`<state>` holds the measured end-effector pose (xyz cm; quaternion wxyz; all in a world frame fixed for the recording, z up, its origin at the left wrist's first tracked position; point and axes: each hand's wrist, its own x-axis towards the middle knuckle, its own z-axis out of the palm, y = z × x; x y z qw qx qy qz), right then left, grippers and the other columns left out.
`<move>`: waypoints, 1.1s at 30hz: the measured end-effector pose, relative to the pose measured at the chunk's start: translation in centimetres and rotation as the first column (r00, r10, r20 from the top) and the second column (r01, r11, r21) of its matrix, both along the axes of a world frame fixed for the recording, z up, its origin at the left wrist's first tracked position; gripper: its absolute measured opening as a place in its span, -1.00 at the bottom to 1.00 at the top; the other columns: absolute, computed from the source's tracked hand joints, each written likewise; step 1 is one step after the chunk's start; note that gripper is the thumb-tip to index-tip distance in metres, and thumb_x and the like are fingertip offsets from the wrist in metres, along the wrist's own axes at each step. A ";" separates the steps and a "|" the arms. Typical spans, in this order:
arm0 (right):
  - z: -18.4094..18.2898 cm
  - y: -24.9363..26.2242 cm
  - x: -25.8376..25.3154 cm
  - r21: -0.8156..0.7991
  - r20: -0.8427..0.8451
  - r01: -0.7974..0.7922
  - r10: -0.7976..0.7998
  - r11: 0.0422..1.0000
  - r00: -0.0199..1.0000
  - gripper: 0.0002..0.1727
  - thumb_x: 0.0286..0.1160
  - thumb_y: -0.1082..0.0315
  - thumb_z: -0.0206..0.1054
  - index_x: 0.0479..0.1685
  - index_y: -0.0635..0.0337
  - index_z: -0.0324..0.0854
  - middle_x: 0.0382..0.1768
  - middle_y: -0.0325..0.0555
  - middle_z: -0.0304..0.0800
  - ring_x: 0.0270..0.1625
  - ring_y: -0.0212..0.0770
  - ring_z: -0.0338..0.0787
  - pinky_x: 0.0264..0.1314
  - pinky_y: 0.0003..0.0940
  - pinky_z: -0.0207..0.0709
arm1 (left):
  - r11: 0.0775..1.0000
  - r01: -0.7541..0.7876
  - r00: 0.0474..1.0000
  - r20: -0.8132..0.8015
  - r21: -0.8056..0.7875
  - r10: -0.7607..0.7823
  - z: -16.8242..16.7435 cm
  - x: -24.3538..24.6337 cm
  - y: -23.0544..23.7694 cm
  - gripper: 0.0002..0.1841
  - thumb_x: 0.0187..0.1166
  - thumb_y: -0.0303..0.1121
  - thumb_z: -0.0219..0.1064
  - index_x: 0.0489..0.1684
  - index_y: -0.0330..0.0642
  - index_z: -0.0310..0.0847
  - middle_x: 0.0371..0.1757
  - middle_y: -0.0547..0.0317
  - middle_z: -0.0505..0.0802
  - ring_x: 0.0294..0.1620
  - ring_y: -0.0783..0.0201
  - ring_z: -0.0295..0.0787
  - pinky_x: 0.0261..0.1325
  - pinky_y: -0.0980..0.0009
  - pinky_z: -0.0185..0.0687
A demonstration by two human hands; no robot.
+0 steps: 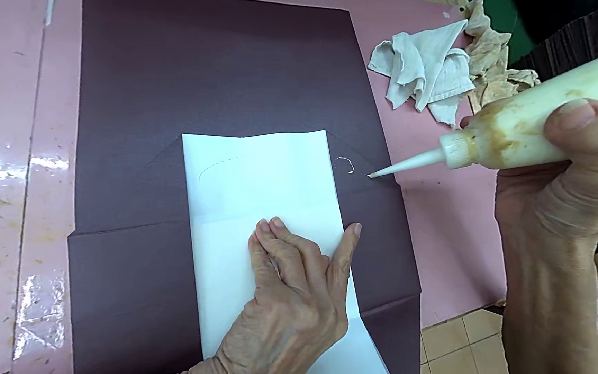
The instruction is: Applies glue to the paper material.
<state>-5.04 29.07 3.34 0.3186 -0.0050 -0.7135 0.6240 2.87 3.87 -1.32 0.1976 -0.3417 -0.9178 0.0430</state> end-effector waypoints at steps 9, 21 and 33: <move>-0.4 3.0 2.3 -0.019 0.040 0.005 -0.004 1.000 0.999 -0.43 0.17 0.25 0.64 0.16 0.01 0.42 -0.07 -0.20 0.86 -0.06 -0.11 0.93 -0.01 -0.16 0.89 | 0.999 -0.004 1.000 -0.022 -0.044 0.003 0.0 0.1 0.0 -0.42 0.73 -0.66 -0.20 0.66 -0.15 0.47 -0.41 -0.33 0.73 -0.38 -0.31 0.76 -0.17 -0.04 0.60; -0.1 1.9 1.2 -0.010 0.017 -0.019 0.019 1.000 1.000 -0.39 0.11 0.25 0.68 0.14 -0.01 0.42 -0.07 -0.23 0.86 -0.05 -0.14 0.94 -0.01 -0.19 0.90 | 1.000 -0.011 1.000 -0.022 -0.018 0.010 -0.1 0.1 0.1 -0.44 0.76 -0.64 -0.21 0.64 -0.16 0.49 -0.41 -0.33 0.75 -0.37 -0.32 0.76 -0.15 -0.06 0.60; 0.6 -1.4 -3.4 0.046 -0.037 -0.085 0.087 0.995 0.996 -0.50 0.13 0.35 0.61 0.00 0.11 0.42 -0.24 -0.26 0.86 -0.18 -0.24 0.93 -0.11 -0.27 0.90 | 0.998 -0.005 1.000 0.026 -0.056 0.006 0.3 0.2 0.1 -0.41 0.70 -0.70 -0.23 0.69 -0.24 0.40 -0.36 -0.39 0.75 -0.31 -0.37 0.78 -0.07 -0.11 0.62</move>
